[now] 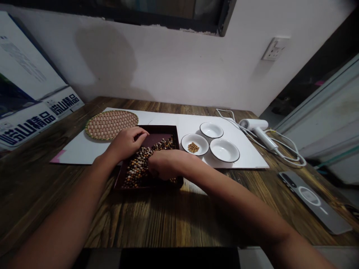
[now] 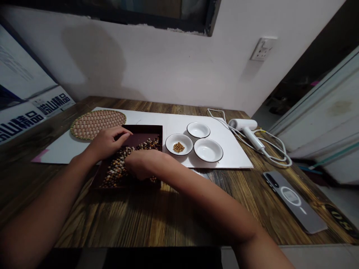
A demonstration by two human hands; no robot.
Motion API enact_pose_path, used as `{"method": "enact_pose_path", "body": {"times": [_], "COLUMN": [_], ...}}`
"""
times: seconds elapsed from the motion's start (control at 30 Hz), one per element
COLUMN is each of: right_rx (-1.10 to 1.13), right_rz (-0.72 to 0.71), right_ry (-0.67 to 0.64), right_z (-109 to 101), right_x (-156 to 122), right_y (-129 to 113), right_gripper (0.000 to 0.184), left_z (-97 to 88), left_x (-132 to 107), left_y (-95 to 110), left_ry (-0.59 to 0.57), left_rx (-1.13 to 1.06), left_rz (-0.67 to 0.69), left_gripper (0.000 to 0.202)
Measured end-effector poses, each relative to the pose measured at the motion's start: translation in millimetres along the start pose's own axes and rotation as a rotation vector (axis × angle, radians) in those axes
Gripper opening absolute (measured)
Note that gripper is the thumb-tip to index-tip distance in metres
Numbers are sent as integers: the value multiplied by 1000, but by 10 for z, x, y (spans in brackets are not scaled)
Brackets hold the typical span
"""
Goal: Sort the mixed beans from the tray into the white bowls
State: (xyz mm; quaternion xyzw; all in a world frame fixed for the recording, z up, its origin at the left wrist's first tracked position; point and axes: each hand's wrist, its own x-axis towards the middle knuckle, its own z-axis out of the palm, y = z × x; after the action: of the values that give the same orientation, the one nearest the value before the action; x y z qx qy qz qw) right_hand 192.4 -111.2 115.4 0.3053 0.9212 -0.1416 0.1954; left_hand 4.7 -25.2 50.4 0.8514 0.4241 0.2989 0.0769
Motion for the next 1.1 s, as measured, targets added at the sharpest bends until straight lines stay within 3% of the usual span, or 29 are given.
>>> {"method": "enact_pose_path", "body": {"times": [0.23,0.43,0.53,0.67,0.73,0.9,1.1], "right_rx": [-59,35,76,149,187,412,492], "right_rz": [17,60,193,592,718,742,716], "right_ry": [6,75,169,215,201,136,191], "right_z": [9,-39,-144,-245,-232,-105,-63], "right_x": [4,-85,-283,-595,-694,-743,-773], "right_y": [-29,42,199,544,738,1100,1244], "right_gripper": [21,15,14,13,12,12,18], "left_z": [-3,6,7,6,8,13,11], "left_x": [0,0,0,-2,-2,0,-1], "left_y": [6,-3,-3,5,6,-7,-7], "left_ry": [-5,2,6,12,13,6,2], "left_rx": [13,17,21,13,14,22,37], "left_rz": [-1,2,6,2,-3,-13,-26], "left_gripper": [31,32,31,31,31,32,33]}}
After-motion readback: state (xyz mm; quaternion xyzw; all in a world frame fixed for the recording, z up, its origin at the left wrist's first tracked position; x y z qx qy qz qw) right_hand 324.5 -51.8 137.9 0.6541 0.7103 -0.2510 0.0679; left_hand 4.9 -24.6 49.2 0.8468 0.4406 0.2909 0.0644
